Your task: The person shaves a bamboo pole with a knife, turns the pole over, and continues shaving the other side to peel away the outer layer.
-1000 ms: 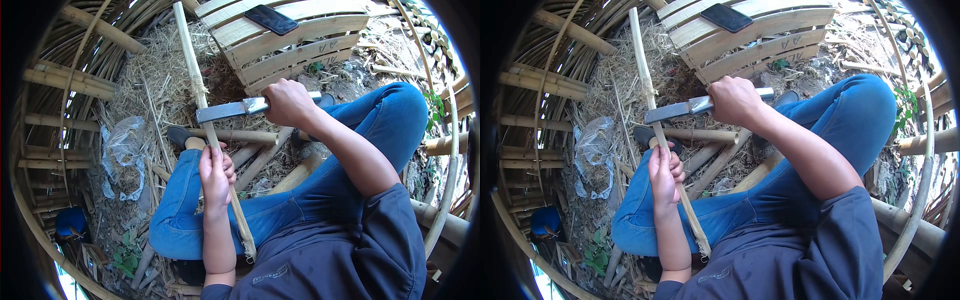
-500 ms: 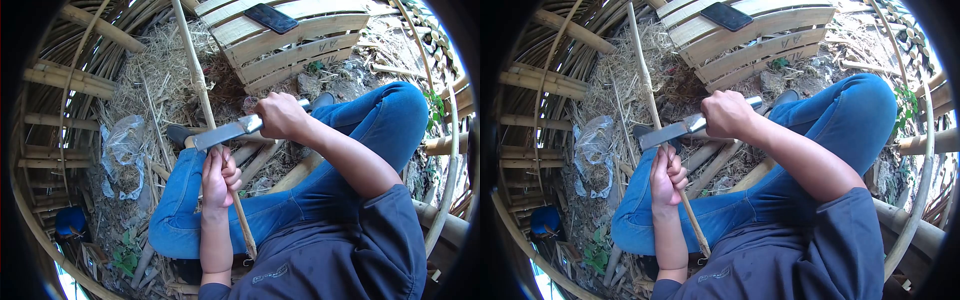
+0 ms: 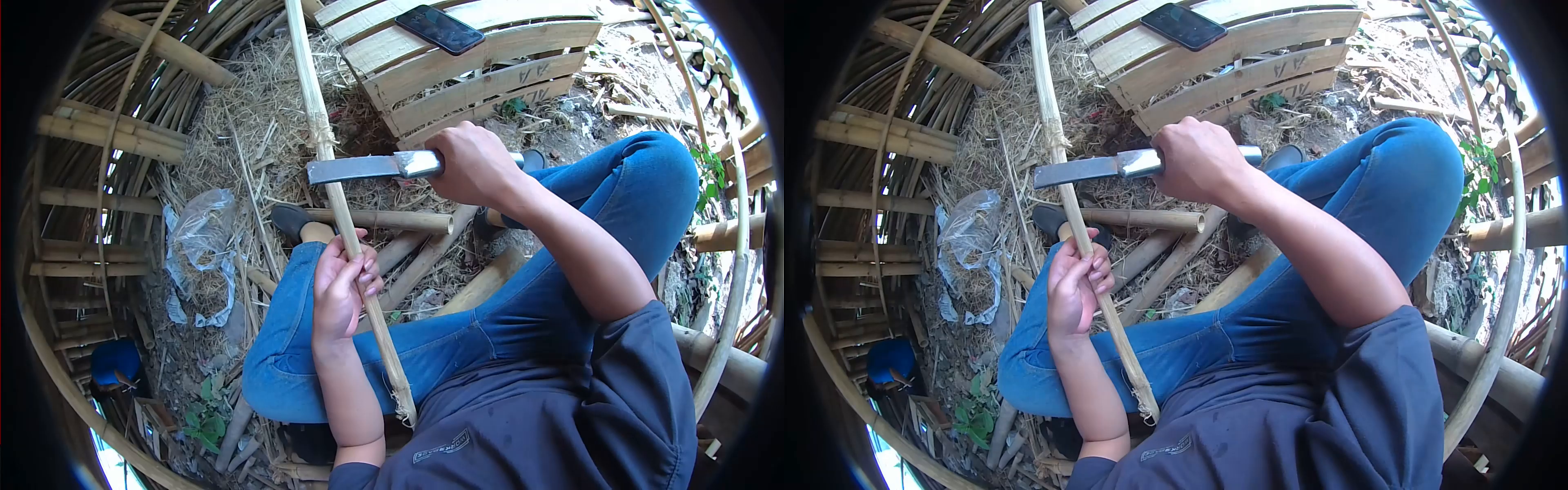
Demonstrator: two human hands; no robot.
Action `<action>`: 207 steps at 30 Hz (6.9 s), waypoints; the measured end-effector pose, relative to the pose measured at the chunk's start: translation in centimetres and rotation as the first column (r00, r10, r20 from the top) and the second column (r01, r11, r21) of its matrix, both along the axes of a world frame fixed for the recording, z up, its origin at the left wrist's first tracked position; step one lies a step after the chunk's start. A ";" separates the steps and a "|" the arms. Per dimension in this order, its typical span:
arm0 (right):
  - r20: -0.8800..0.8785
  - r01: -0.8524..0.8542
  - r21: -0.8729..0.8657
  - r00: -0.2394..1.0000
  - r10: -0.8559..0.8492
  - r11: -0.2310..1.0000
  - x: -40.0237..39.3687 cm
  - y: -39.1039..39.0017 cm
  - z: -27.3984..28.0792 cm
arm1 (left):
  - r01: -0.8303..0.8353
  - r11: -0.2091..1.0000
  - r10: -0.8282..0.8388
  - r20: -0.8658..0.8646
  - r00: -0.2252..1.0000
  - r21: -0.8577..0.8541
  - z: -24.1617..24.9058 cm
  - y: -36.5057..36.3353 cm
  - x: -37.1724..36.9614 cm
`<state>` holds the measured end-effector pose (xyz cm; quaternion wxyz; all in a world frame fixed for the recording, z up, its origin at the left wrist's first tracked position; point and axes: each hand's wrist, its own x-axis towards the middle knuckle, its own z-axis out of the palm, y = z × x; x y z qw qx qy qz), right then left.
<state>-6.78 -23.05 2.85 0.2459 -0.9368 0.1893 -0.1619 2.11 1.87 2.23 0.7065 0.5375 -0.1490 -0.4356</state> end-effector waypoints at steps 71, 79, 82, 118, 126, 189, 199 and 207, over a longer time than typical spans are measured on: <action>-0.056 -0.141 -0.108 0.989 0.136 0.984 0.9 2.9 -3.0 | -0.124 0.986 0.115 0.085 0.990 0.114 -1.6 -1.3 -2.4; -0.008 -0.115 -0.164 0.993 0.116 0.980 1.0 2.2 -3.0 | -0.144 0.979 0.120 0.162 0.980 0.147 -1.2 -1.8 -2.8; 0.014 -0.103 -0.179 0.994 0.107 0.979 1.2 2.0 -3.4 | -0.138 0.979 0.115 0.154 0.981 0.149 -0.8 -1.6 -3.0; -0.021 -0.112 -0.128 0.994 0.110 0.985 1.1 2.5 -3.5 | -0.171 0.961 0.105 0.287 0.952 0.216 -1.4 -1.6 -3.2; -0.019 0.160 -0.118 0.986 -0.163 0.980 1.7 -2.3 -2.4 | -0.103 0.967 0.018 0.340 0.940 0.232 -3.1 -2.2 -5.2; -0.123 -0.061 -0.019 0.991 0.058 0.998 -0.3 2.0 -0.4 | 0.133 0.928 -0.322 -0.568 0.757 -0.348 -1.9 -0.2 -1.4; -0.103 0.167 -0.032 0.980 -0.170 0.985 0.6 -2.2 0.2 | 0.178 0.982 -0.166 -0.171 0.971 0.061 -0.6 -1.4 -4.4; -0.113 0.102 -0.085 0.987 -0.112 0.991 -0.3 -1.2 -0.3 | -0.065 0.955 -0.019 0.282 0.959 0.288 -2.4 -2.2 -3.9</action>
